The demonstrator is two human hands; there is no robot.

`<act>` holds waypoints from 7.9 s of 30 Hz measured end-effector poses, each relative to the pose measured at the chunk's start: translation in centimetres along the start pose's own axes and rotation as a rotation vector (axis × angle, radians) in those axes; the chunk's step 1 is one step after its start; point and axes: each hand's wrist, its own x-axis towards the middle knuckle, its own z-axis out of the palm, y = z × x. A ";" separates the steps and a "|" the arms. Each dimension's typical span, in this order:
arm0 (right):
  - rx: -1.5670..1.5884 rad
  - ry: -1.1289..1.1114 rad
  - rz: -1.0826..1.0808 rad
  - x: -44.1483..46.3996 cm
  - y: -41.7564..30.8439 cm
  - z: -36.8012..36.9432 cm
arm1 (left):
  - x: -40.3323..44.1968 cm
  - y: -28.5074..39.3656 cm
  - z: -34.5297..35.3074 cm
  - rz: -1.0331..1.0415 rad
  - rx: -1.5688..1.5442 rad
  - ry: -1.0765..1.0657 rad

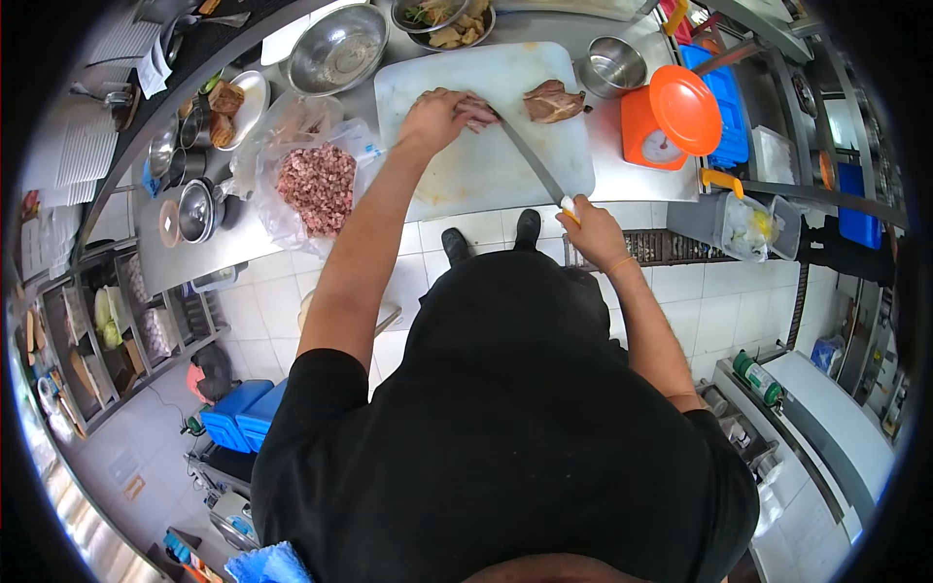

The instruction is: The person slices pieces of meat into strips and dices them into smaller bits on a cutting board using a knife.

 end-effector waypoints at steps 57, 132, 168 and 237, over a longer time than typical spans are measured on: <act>-0.163 -0.060 -0.111 0.9 -3.3 2.2 | -8.0 1.4 0.0 -0.208 -0.107 0.005; -0.162 -0.111 -0.165 9.6 -10.4 5.4 | -7.9 -1.4 2.1 -0.331 -0.196 0.154; -0.480 0.302 -0.214 9.1 -10.3 3.1 | -20.3 -1.6 -5.3 -0.112 -0.440 0.332; -0.055 -0.197 -0.655 44.0 -41.3 14.4 | -63.8 21.7 18.7 -2.217 -0.723 0.543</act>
